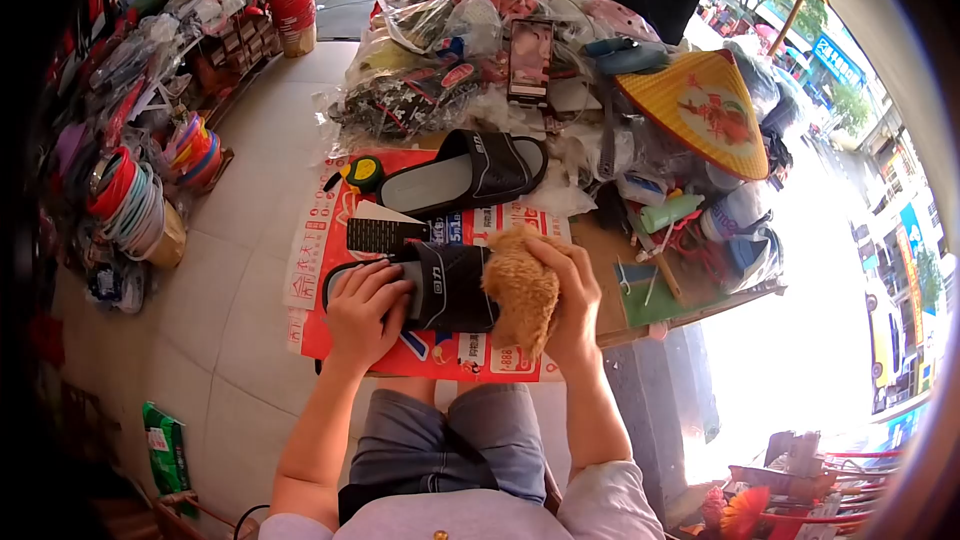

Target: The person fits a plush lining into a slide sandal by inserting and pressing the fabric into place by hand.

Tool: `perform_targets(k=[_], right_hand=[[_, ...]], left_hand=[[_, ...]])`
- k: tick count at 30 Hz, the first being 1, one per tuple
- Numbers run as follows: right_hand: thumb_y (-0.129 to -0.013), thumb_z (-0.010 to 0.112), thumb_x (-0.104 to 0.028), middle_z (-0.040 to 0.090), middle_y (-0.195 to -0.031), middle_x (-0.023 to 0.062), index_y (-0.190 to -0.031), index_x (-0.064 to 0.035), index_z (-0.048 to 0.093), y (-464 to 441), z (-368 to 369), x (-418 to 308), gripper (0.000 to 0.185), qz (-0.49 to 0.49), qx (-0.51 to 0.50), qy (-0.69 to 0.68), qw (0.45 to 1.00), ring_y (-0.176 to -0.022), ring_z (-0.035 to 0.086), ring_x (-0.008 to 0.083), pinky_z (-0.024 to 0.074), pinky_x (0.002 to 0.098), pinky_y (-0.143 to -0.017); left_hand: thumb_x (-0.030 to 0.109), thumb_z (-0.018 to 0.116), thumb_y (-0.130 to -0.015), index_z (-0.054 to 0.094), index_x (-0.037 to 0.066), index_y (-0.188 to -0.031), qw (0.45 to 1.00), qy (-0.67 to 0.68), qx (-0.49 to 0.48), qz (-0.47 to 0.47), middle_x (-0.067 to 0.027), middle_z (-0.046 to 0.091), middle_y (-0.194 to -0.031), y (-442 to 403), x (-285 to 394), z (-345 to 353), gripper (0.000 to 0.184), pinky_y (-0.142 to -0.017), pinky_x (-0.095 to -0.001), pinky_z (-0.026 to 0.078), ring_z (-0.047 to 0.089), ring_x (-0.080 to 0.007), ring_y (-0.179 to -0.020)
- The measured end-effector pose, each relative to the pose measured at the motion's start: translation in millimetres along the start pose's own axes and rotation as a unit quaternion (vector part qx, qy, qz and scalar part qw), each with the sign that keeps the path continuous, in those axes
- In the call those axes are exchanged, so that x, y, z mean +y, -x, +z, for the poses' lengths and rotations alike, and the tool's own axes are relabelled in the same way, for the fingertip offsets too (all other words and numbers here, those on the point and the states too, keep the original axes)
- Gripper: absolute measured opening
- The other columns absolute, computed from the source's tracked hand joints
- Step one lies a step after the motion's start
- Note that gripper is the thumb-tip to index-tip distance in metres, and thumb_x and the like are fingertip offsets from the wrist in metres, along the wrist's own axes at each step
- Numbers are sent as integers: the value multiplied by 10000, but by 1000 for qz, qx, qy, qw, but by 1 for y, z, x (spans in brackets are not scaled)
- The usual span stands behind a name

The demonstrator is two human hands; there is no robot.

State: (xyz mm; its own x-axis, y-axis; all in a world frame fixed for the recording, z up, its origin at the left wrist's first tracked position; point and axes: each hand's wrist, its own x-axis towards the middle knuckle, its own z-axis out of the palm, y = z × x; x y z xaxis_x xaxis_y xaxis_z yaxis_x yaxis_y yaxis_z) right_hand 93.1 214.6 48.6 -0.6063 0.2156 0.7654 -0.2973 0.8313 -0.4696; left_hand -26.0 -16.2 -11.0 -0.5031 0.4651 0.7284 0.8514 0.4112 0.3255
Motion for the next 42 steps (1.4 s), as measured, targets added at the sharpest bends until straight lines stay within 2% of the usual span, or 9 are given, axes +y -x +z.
perform_targets(k=[4,11,14,18,23,26,30,33,42], right_hand=[[-646,904,-144,636,-1180,186,-1273,-73,656,1,25,-11,678,-55,-142,-41,987,-1067,661,349,543,400,-908],[-673,889,-137,642,-1184,170,-1233,-59,671,17,-4,25,606,14,-46,92,995,-1072,669,323,545,384,-911],[-667,886,-146,644,-1172,169,-1228,-57,676,7,-2,3,605,21,21,2,1000,-1073,666,323,543,382,-906],[-677,850,-99,637,-1176,200,-1238,-49,663,2,24,-16,594,-34,-118,-69,990,-1074,658,360,533,400,-921],[-667,847,-106,646,-1136,190,-1252,-58,650,22,19,24,620,36,-57,-58,996,-1051,664,360,541,407,-892],[-677,878,-160,652,-1130,192,-1260,-65,647,16,-5,21,634,2,-62,120,991,-1053,670,358,557,409,-874],[-705,898,-242,652,-1122,176,-1264,-76,663,4,13,-10,629,-15,6,-27,1000,-1060,667,351,562,401,-888],[-694,871,-179,641,-1122,174,-1258,-86,679,8,31,-7,603,-89,-148,-11,985,-1006,674,358,567,406,-837],[-671,867,-122,638,-1150,191,-1254,-72,663,13,-9,-3,620,7,-29,71,997,-1022,670,352,554,398,-858]], left_hand=[[116,697,-828,741,99,-954,1000,-4,-5,8,-77,729,-1083,1,0,-3,135,-947,-429,496,666,-284,-1107],[115,696,-828,739,100,-975,1000,3,-7,5,-84,724,-1098,1,-1,-1,154,-952,-432,497,665,-289,-1109],[112,698,-825,737,98,-976,1000,4,-10,2,-84,723,-1103,0,0,-1,157,-953,-431,497,665,-290,-1109],[108,702,-817,737,101,-974,1000,-4,-12,7,-83,725,-1099,0,1,-4,161,-951,-431,498,666,-289,-1107],[109,701,-819,737,104,-970,1000,2,-4,6,-81,726,-1098,1,-1,-3,155,-953,-430,497,667,-289,-1106],[110,700,-823,736,104,-968,1000,5,-6,1,-78,727,-1094,1,0,-2,150,-955,-430,496,667,-287,-1106],[115,700,-826,736,106,-974,1000,6,-9,1,-74,725,-1098,0,0,-2,153,-957,-430,495,668,-284,-1105],[143,710,-832,724,105,-991,1000,-10,-27,6,-71,717,-1120,2,-1,-4,165,-998,-431,481,659,-267,-1124],[120,701,-825,730,102,-976,1000,6,-9,5,-77,719,-1103,1,-2,-2,155,-959,-432,494,661,-282,-1120]])
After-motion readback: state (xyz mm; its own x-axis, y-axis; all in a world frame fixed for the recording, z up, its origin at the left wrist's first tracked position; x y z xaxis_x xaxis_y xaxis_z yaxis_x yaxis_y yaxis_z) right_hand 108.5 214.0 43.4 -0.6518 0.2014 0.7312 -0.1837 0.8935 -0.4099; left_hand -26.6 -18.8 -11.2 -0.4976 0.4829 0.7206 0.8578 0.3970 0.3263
